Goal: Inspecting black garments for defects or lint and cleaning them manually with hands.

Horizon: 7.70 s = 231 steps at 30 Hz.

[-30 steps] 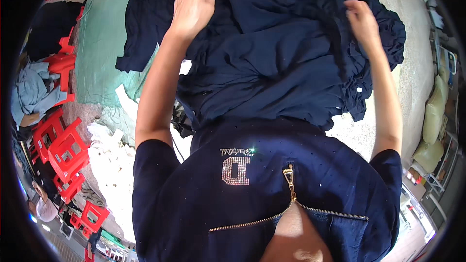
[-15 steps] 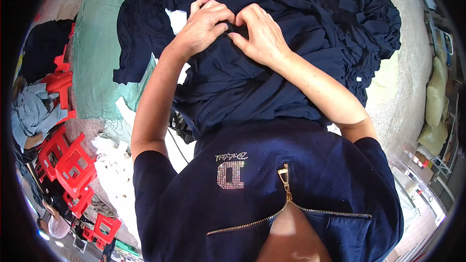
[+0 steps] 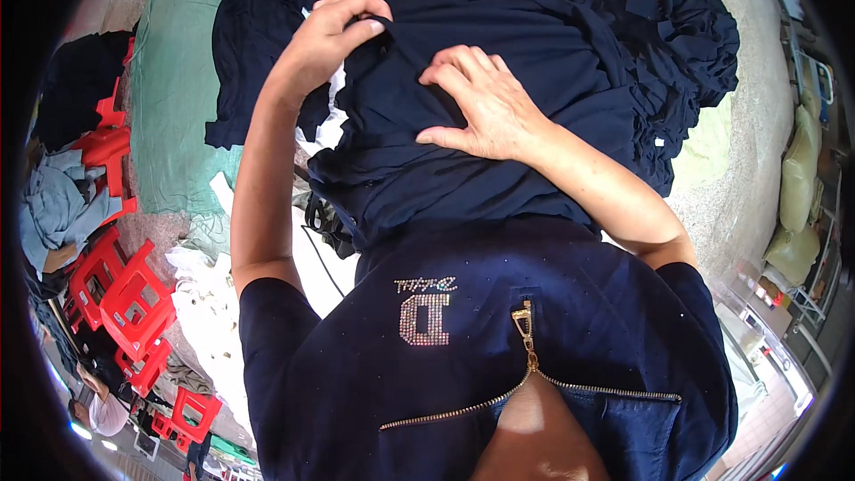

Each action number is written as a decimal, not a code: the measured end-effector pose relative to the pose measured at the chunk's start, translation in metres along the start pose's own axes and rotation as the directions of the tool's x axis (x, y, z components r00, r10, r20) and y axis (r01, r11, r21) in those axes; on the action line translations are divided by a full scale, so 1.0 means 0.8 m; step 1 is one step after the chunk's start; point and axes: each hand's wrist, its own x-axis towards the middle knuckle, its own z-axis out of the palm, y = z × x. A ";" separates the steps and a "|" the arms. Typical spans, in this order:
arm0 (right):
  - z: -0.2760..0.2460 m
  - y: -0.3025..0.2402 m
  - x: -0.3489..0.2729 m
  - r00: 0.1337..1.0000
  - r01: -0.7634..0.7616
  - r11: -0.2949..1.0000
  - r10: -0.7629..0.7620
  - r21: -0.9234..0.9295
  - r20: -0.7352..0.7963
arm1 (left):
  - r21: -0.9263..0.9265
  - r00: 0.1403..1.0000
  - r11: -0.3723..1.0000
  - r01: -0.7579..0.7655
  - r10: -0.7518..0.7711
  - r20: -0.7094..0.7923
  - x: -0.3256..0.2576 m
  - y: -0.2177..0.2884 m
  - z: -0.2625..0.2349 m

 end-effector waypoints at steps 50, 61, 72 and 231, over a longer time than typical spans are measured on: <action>-0.023 0.019 0.028 0.791 0.245 0.896 -0.405 -0.370 -0.458 | -0.566 0.952 0.799 0.203 -0.297 -0.077 -0.028 0.089 0.058; -0.010 0.026 0.025 0.828 0.223 0.922 -0.351 -0.317 -0.438 | -0.447 0.943 0.887 0.121 -0.242 -0.226 -0.033 0.082 0.081; -0.006 0.032 0.021 0.965 0.138 0.900 -0.029 0.413 -0.259 | -0.387 0.953 0.914 0.122 -0.217 -0.210 -0.043 0.071 0.091; -0.004 0.010 0.016 0.885 0.005 0.915 0.184 0.404 -0.428 | 0.101 0.894 0.983 -0.156 0.184 -0.409 -0.042 0.085 0.108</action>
